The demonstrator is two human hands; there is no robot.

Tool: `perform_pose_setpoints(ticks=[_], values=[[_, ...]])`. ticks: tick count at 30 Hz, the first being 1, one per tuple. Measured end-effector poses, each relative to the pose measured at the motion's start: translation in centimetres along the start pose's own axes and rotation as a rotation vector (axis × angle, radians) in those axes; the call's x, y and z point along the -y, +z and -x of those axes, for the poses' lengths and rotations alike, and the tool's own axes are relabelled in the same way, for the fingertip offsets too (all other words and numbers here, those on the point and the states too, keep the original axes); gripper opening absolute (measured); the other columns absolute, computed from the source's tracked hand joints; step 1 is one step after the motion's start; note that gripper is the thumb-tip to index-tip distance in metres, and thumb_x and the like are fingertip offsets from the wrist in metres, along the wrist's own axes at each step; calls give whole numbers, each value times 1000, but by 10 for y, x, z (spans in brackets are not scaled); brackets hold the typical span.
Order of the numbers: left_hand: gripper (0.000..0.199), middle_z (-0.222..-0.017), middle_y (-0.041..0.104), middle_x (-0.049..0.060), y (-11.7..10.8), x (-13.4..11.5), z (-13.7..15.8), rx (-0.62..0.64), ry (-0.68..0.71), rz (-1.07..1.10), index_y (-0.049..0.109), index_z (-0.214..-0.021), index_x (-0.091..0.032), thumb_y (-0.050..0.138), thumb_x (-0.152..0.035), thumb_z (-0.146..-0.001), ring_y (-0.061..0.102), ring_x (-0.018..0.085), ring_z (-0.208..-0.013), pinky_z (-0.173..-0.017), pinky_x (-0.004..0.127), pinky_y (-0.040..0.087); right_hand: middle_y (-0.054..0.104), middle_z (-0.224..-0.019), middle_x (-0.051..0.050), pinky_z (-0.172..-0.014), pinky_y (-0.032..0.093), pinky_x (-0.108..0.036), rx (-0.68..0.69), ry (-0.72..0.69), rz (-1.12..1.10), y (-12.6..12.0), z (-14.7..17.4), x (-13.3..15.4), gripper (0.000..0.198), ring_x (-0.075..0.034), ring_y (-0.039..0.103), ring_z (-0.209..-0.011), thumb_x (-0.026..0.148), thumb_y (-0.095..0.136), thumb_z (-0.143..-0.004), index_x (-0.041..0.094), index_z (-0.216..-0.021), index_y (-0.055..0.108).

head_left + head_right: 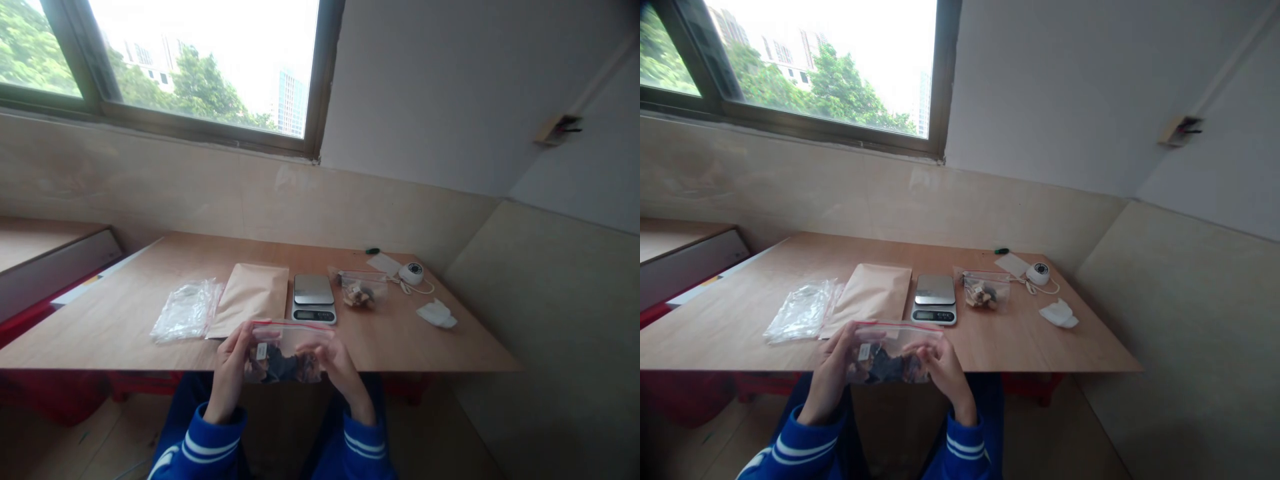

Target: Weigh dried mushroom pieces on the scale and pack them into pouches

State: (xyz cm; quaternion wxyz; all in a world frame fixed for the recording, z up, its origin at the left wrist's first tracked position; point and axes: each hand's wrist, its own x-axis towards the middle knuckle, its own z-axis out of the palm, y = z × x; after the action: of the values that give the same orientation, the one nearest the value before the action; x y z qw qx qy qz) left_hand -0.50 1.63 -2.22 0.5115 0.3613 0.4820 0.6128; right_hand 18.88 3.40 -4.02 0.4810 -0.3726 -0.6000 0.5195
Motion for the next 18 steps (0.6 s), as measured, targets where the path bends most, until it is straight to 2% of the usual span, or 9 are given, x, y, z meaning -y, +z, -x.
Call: perform_pose_setpoints(ticks=[2,4,6,8,10,12,14,16,18], values=[[54,-100,74,14,-1,0,-2,124,15,-18,65,-114,-12,54,-55,-83,70,26,-89,-76,34,57,74,-83,-8,-73,54,-32,-80,31,21,-7,0,-3,47,-22,70,-79,59,64,-76,17,-97,60],[58,-110,71,16,-3,2,-5,256,29,-26,63,-120,-13,50,-57,-84,67,28,-100,-89,39,53,73,-76,-6,-71,54,-32,-279,25,18,-21,1,-8,39,-21,70,-75,53,68,-75,18,-91,57],[60,-120,66,16,-6,3,-7,314,55,-50,62,-122,-13,47,-58,-85,63,30,-109,-95,43,50,72,-74,-5,-66,55,-32,-500,10,5,-42,5,-15,39,-22,69,-70,52,70,-73,19,-88,55],[56,-127,62,14,-12,3,-11,277,113,-136,61,-122,-15,46,-56,-86,59,30,-116,-99,44,46,72,-79,-6,-64,55,-33,-705,15,-2,-71,9,-22,42,-23,69,-71,52,71,-70,19,-90,54],[48,-131,60,11,-21,4,-14,205,184,-285,62,-122,-19,51,-50,-86,53,28,-123,-105,43,40,72,-82,-8,-67,56,-35,-831,7,49,-104,8,-28,46,-25,70,-75,54,71,-69,19,-94,54],[45,-133,58,8,-33,7,-20,151,239,-432,61,-122,-22,55,-46,-84,48,27,-128,-108,43,36,71,-83,-11,-70,55,-38,-843,2,158,-136,0,-32,51,-27,70,-78,59,67,-69,18,-96,53],[46,-135,57,9,-47,10,-26,124,268,-518,59,-123,-23,54,-46,-84,47,28,-129,-107,45,36,71,-91,-16,-75,54,-43,-849,21,357,-161,-11,-35,61,-30,69,-84,65,59,-70,15,-105,52],[46,-134,57,9,-61,15,-31,107,283,-587,58,-123,-23,53,-46,-84,47,29,-128,-105,47,38,64,-109,-27,-86,49,-51,-920,68,604,-174,-21,-39,77,-37,63,-102,68,55,-69,7,-116,50],[45,-134,57,10,-72,20,-35,91,319,-650,58,-123,-23,53,-44,-84,47,29,-129,-106,47,37,49,-128,-36,-97,37,-59,-1018,84,820,-173,-22,-48,90,-45,47,-122,68,53,-70,-1,-127,43]])
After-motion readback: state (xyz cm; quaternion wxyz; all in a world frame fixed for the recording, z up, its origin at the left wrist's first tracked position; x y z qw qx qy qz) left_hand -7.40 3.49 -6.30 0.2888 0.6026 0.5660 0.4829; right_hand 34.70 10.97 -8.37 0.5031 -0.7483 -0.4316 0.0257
